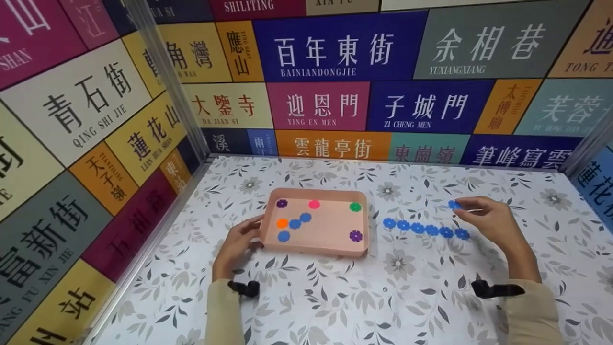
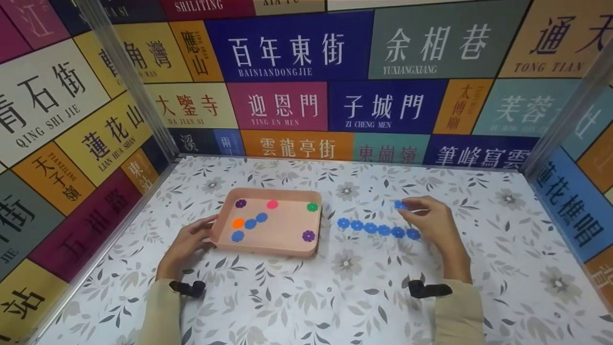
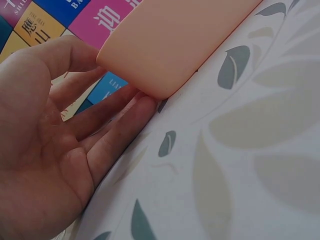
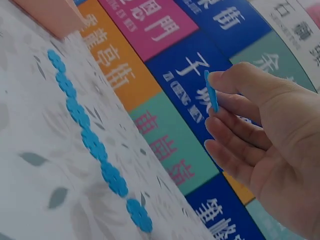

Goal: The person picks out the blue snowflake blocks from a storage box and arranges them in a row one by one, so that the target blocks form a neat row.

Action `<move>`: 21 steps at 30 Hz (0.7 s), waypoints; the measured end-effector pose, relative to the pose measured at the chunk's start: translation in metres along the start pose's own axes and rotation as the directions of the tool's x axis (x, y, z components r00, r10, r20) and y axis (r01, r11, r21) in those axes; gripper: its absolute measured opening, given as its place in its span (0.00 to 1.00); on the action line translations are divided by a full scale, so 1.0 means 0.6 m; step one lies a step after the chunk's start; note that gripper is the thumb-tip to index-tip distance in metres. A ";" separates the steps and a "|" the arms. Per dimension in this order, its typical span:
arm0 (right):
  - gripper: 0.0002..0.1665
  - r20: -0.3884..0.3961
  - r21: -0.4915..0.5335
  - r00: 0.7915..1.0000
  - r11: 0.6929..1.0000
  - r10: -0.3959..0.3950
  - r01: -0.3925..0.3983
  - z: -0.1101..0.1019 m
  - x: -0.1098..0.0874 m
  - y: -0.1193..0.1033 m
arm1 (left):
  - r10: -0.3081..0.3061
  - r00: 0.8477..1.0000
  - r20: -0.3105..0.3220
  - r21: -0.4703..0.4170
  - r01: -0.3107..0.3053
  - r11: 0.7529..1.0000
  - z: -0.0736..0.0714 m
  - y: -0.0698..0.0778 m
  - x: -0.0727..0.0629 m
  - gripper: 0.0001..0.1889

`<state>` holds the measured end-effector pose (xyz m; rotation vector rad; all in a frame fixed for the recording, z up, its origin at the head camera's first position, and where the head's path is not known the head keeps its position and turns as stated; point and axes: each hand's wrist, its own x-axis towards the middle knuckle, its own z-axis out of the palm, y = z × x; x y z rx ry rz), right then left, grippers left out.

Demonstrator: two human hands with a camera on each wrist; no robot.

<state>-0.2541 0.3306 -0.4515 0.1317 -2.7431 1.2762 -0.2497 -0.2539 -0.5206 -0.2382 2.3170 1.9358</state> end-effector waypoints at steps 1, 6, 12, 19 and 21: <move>0.32 -0.001 0.001 1.000 1.000 0.006 -0.006 -0.004 -0.001 0.008 | -0.013 1.000 -0.001 0.006 0.013 1.000 0.000 0.000 0.000 0.25; 0.32 0.027 -0.054 0.999 0.998 0.037 -0.036 -0.018 -0.008 0.047 | -0.041 0.999 -0.007 0.016 0.041 0.999 0.002 0.002 -0.003 0.25; 0.36 0.101 -0.146 0.989 0.985 0.110 -0.095 -0.024 -0.012 0.086 | -0.025 1.000 -0.010 0.009 0.025 1.000 0.001 0.004 -0.006 0.25; 0.39 0.140 -0.194 0.976 0.971 0.168 -0.139 -0.032 -0.017 0.108 | -0.030 0.999 -0.009 0.005 0.031 1.000 0.001 0.003 -0.005 0.23; 0.41 0.150 -0.194 0.972 0.970 0.178 -0.148 -0.031 -0.017 0.111 | -0.033 0.999 -0.012 0.001 0.033 0.999 0.000 0.003 -0.003 0.23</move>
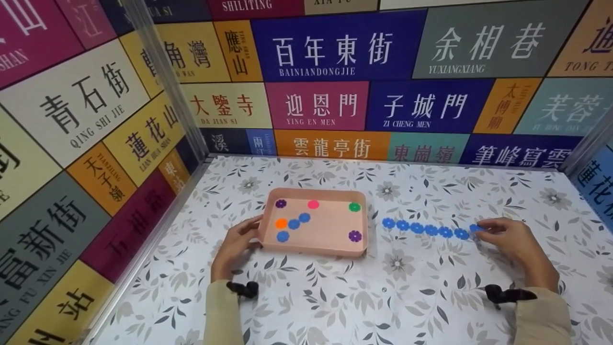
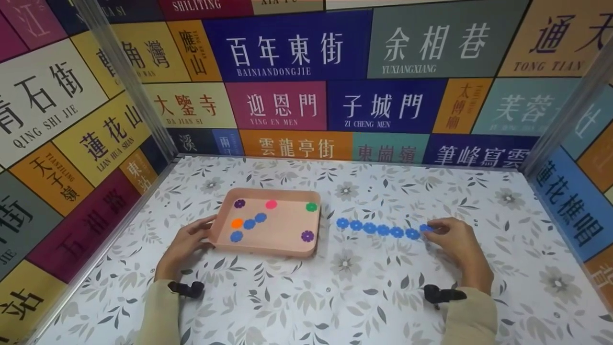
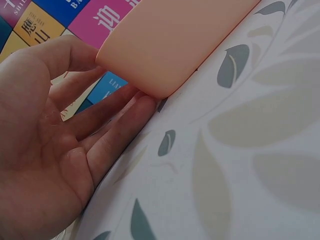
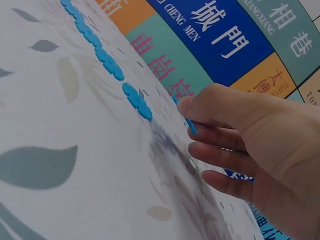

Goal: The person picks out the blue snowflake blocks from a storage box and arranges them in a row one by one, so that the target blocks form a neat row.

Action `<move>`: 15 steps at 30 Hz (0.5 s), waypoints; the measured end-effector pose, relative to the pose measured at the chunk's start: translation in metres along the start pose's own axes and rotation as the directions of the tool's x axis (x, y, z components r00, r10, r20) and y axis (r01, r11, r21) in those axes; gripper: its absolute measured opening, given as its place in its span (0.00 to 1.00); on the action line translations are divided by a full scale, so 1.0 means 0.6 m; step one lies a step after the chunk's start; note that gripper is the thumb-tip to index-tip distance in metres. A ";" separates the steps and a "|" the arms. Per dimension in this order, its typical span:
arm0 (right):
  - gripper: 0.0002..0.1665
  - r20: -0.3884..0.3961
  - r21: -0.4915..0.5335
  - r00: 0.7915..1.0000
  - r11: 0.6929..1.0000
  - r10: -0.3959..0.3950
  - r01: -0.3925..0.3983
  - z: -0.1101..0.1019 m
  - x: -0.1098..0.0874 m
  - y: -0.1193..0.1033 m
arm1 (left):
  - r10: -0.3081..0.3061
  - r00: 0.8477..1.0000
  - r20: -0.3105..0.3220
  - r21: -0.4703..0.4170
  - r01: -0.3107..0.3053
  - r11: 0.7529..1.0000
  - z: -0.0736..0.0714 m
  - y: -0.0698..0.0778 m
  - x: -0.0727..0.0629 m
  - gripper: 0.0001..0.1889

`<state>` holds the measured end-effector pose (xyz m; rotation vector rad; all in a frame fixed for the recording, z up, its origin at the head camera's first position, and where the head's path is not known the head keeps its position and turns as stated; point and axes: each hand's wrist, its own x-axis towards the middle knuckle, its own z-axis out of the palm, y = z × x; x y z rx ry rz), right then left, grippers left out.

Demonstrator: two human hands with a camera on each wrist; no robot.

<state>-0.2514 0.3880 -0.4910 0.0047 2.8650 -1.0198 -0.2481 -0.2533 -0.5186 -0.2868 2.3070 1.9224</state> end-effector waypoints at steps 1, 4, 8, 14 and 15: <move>0.41 0.007 0.001 1.000 1.000 0.002 -0.002 0.000 0.000 0.002 | 0.011 1.000 0.002 -0.007 -0.011 1.000 0.001 0.000 0.000 0.24; 0.40 0.011 -0.021 1.000 1.000 0.002 -0.001 0.001 0.001 0.005 | 0.040 0.999 0.006 -0.020 -0.040 0.999 0.001 -0.002 0.001 0.24; 0.36 0.012 -0.056 1.000 0.998 -0.010 0.011 0.003 0.001 0.007 | 0.056 0.998 0.007 -0.016 -0.056 0.998 0.001 -0.003 0.001 0.24; 0.35 0.027 -0.071 0.999 0.997 -0.020 0.022 0.001 0.001 0.005 | 0.028 1.000 0.009 0.012 -0.028 1.000 0.000 -0.004 0.004 0.25; 0.36 0.030 -0.071 0.999 0.997 -0.020 0.022 0.001 0.001 0.004 | 0.023 1.000 0.012 0.011 -0.023 1.000 0.000 -0.004 0.005 0.25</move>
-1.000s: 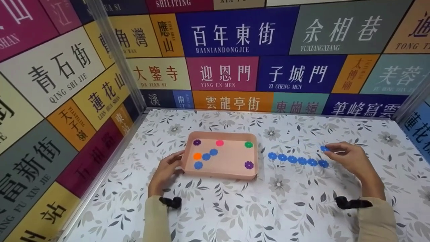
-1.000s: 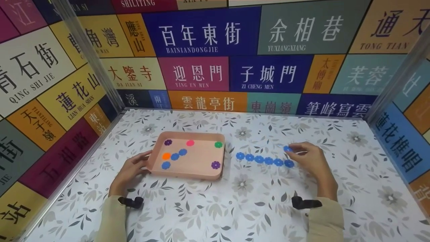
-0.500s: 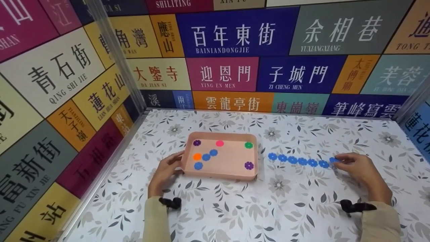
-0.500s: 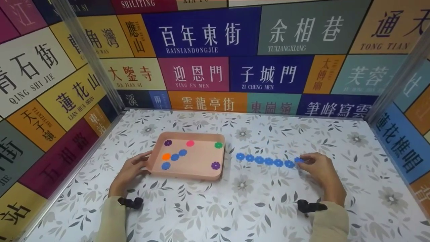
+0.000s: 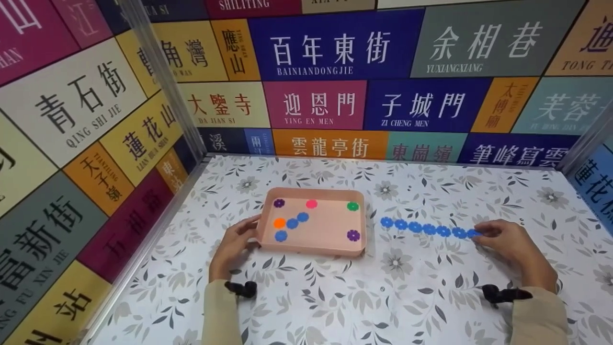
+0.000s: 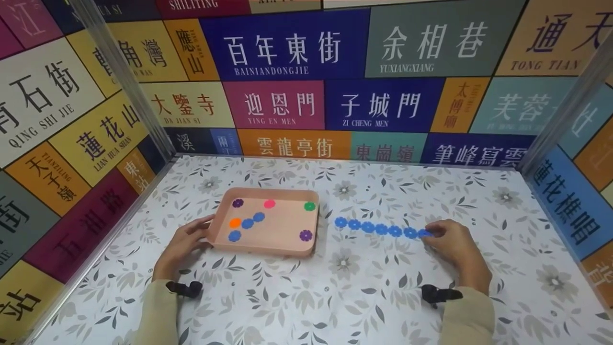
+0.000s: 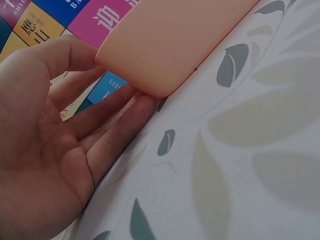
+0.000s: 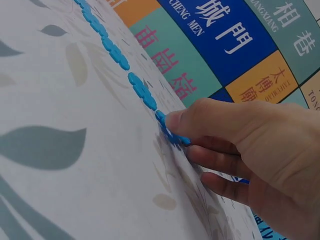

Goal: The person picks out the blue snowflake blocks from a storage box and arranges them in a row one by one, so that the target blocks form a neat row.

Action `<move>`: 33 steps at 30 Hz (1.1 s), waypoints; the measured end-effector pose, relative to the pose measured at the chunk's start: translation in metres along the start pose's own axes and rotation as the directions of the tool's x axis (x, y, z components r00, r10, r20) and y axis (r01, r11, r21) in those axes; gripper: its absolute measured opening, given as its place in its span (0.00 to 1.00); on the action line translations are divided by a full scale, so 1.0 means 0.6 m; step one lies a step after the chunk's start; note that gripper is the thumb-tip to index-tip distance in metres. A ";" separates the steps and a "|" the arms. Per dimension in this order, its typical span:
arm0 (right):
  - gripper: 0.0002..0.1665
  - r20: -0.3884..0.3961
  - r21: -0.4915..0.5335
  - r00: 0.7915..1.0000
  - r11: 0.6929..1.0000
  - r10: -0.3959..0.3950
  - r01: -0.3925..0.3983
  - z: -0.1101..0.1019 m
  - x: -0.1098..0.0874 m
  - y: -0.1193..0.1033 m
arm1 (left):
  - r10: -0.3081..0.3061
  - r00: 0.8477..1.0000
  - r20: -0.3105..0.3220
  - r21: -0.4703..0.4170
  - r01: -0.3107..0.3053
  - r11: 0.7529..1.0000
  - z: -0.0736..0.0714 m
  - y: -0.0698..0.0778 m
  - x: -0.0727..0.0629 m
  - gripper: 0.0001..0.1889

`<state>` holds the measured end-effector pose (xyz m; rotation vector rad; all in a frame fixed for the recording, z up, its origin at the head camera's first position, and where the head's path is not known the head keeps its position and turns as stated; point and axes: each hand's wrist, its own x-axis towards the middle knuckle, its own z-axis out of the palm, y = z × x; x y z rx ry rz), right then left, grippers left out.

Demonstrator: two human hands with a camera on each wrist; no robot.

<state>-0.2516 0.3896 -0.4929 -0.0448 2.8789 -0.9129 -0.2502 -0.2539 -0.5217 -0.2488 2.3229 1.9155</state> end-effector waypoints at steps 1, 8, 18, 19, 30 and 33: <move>0.37 0.001 0.004 1.000 1.000 -0.002 0.002 -0.001 -0.001 -0.001 | -0.003 1.000 0.003 -0.001 0.003 1.000 0.000 0.000 0.000 0.25; 0.40 -0.054 0.052 0.999 0.999 -0.004 0.007 -0.009 -0.005 -0.032 | -0.015 1.000 0.003 0.010 0.015 1.000 0.000 0.003 -0.002 0.23; 0.31 -0.190 0.157 0.973 0.974 -0.133 0.164 -0.005 -0.002 -0.147 | -0.017 1.000 -0.015 0.002 0.017 1.000 -0.002 0.004 -0.002 0.25; 0.30 -0.189 0.161 0.971 0.971 -0.147 0.179 -0.002 -0.002 -0.157 | -0.014 1.000 -0.015 0.001 0.014 1.000 -0.002 0.003 -0.002 0.25; 0.23 -0.128 0.203 0.949 0.929 -0.287 0.308 0.033 0.000 -0.240 | -0.028 1.000 -0.009 0.002 0.028 1.000 -0.001 0.000 0.001 0.25; 0.25 -0.111 0.223 0.947 0.921 -0.301 0.319 0.042 0.002 -0.258 | -0.033 0.999 -0.004 -0.002 0.033 0.999 0.002 0.002 0.001 0.25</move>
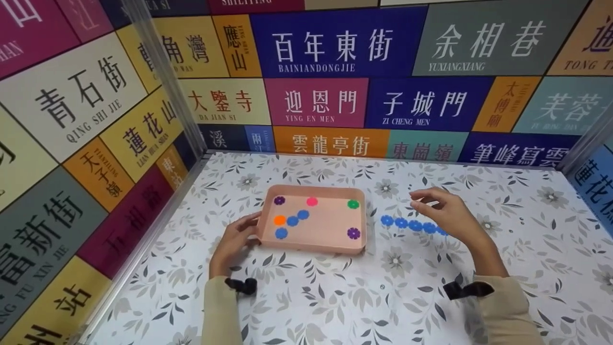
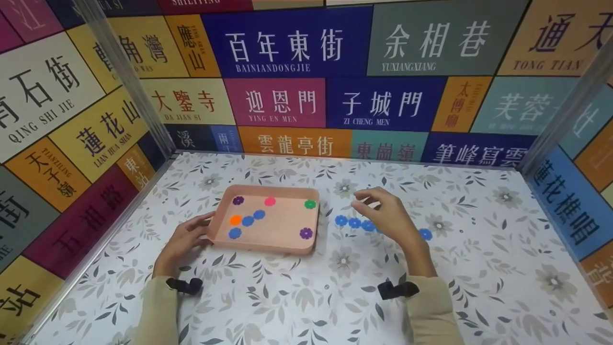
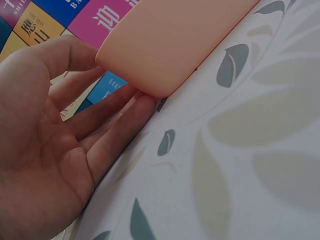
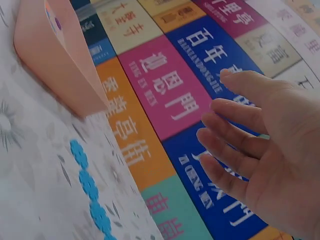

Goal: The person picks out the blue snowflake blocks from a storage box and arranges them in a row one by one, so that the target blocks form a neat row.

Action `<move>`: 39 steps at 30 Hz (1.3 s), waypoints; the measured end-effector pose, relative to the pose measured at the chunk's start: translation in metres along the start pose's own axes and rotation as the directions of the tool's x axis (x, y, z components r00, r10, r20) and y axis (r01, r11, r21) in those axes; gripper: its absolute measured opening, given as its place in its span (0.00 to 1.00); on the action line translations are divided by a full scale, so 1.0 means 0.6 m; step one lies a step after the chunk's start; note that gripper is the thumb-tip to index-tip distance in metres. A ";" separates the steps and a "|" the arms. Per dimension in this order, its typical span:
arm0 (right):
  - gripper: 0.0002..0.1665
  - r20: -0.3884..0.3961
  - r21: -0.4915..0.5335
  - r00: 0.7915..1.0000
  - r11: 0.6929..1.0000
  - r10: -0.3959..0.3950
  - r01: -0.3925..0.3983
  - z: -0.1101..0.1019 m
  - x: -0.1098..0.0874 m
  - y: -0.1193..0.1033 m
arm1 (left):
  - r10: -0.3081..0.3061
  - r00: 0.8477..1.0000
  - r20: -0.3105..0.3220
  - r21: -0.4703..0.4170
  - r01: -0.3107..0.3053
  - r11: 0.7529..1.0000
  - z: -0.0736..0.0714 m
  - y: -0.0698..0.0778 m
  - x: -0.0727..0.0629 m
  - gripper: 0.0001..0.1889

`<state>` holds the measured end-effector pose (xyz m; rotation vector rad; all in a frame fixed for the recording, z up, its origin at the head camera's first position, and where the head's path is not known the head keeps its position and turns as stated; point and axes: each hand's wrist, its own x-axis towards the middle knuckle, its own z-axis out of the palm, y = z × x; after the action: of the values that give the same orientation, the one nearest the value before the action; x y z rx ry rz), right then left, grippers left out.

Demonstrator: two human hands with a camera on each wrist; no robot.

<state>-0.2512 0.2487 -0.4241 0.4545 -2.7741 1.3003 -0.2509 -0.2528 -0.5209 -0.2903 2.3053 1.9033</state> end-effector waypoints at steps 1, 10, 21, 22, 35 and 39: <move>0.26 0.005 0.001 1.000 1.000 0.000 0.000 0.005 0.005 -0.006 | 0.000 1.000 0.000 0.000 0.000 1.000 0.000 0.000 0.000 0.25; 0.31 0.099 0.036 0.995 0.999 -0.028 0.024 0.049 0.066 -0.045 | -0.020 1.000 -0.005 0.033 0.020 0.999 0.000 0.004 -0.003 0.24; 0.29 0.153 0.082 0.988 0.996 -0.031 0.019 0.133 0.121 -0.089 | 0.045 0.999 -0.001 0.006 -0.045 0.999 -0.001 0.002 0.000 0.26; 0.29 0.155 0.091 0.988 0.996 -0.024 0.010 0.143 0.125 -0.093 | 0.042 0.999 -0.001 0.006 -0.042 0.999 -0.001 0.002 0.000 0.26; 0.29 0.186 0.210 0.982 0.977 0.005 -0.045 0.277 0.159 -0.117 | 0.007 1.000 0.013 -0.011 -0.007 1.000 -0.006 0.001 -0.002 0.24; 0.29 0.210 0.232 0.976 0.967 0.054 -0.103 0.302 0.163 -0.121 | -0.020 1.000 0.019 -0.007 0.020 1.000 -0.004 0.005 -0.002 0.23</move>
<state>-0.3090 0.0434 -0.4711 0.5194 -2.8301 1.7138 -0.2501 -0.2548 -0.5175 -0.2934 2.2761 1.8967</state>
